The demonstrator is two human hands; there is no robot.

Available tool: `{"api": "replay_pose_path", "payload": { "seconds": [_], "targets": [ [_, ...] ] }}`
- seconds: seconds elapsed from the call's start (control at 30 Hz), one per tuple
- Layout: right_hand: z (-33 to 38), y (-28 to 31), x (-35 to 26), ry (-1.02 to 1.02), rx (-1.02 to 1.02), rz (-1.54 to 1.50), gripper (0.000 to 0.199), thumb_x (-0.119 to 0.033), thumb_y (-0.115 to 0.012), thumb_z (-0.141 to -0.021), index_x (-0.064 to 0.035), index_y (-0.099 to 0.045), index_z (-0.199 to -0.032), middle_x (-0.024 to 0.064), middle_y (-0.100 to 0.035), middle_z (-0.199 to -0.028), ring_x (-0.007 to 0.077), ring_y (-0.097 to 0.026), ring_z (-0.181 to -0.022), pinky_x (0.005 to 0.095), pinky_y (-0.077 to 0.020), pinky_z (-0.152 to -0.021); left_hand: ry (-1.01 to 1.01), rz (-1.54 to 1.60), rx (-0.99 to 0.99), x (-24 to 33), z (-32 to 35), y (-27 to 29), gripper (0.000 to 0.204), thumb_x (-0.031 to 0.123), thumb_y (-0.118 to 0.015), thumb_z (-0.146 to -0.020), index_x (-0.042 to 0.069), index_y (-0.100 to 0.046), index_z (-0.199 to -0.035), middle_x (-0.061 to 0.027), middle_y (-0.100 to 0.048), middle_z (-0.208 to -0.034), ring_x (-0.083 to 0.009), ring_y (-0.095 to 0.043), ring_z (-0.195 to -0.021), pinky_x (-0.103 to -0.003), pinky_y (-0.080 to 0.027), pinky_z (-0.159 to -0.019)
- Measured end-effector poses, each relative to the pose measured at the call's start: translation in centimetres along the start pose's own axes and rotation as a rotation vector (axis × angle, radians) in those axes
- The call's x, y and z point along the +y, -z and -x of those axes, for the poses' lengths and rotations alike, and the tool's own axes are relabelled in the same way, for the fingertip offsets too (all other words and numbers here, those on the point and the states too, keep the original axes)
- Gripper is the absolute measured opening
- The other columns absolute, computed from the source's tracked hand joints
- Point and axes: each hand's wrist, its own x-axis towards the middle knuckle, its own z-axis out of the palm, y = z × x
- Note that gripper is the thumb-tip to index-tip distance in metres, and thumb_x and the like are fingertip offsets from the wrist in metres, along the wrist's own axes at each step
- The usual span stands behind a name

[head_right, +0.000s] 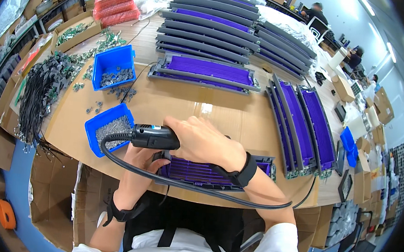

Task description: The person assembles electronic components on a workbench, using a screwdriver to tighten screws and a power drill to secure parts into a purple and gray housing. The person handles small metal fasteners and wires, working on multiple similar units arranged on the table.

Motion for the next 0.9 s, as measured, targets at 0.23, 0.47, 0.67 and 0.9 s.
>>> {"api": "replay_pose_path", "payload": {
  "seconds": [0.23, 0.47, 0.67, 0.9],
  "targets": [
    [0.2, -0.1, 0.7, 0.007, 0.048, -0.098, 0.043, -0.014, -0.082, -0.072, 0.0012, -0.058, -0.104, 0.0252, -0.068, -0.084, 0.0464, -0.064, -0.085, 0.0494, -0.0514, -0.074, 0.087, 0.152, -0.046, 0.0, 0.7, 0.2, 0.039, -0.003, -0.079, -0.069, -0.001, -0.069, -0.106, -0.0133, -0.067, -0.107, -0.0326, -0.063, -0.099, -0.038, -0.053, -0.081],
    [0.7, -0.5, 2.8, 0.077, 0.077, -0.104, 0.045, -0.022, -0.081, -0.071, 0.0001, -0.058, -0.103, 0.024, -0.067, -0.084, 0.0442, -0.065, -0.084, 0.0493, -0.051, -0.071, 0.121, 0.169, -0.147, -0.2, -0.1, -0.4, 0.034, -0.005, -0.079, -0.065, -0.005, -0.069, -0.098, -0.0139, -0.07, -0.102, -0.0282, -0.067, -0.096, -0.035, -0.053, -0.084],
    [-0.6, -2.1, 3.7, 0.195, 0.116, -0.195, 0.037, -0.013, -0.078, -0.061, 0.0001, -0.064, -0.093, 0.0235, -0.069, -0.087, 0.0436, -0.066, -0.087, 0.0476, -0.0531, -0.074, 0.366, 0.283, -0.15, -1.1, 0.7, -0.1, 0.043, -0.013, -0.072, -0.069, -0.004, -0.063, -0.109, -0.0074, -0.064, -0.096, -0.0181, -0.062, -0.087, -0.03, -0.05, -0.081],
    [0.7, -2.3, 3.9, 0.208, 0.221, -0.176, 0.026, -0.008, -0.073, -0.059, 0.0024, -0.064, -0.082, 0.0241, -0.066, -0.077, 0.0444, -0.064, -0.08, 0.05, -0.0511, -0.068, 0.316, 0.37, -0.1, -2.8, 1.6, -1.7, 0.04, -0.015, -0.068, -0.073, -0.004, -0.06, -0.11, -0.0078, -0.062, -0.1, -0.0181, -0.06, -0.097, -0.03, -0.048, -0.088]
  ]
}}
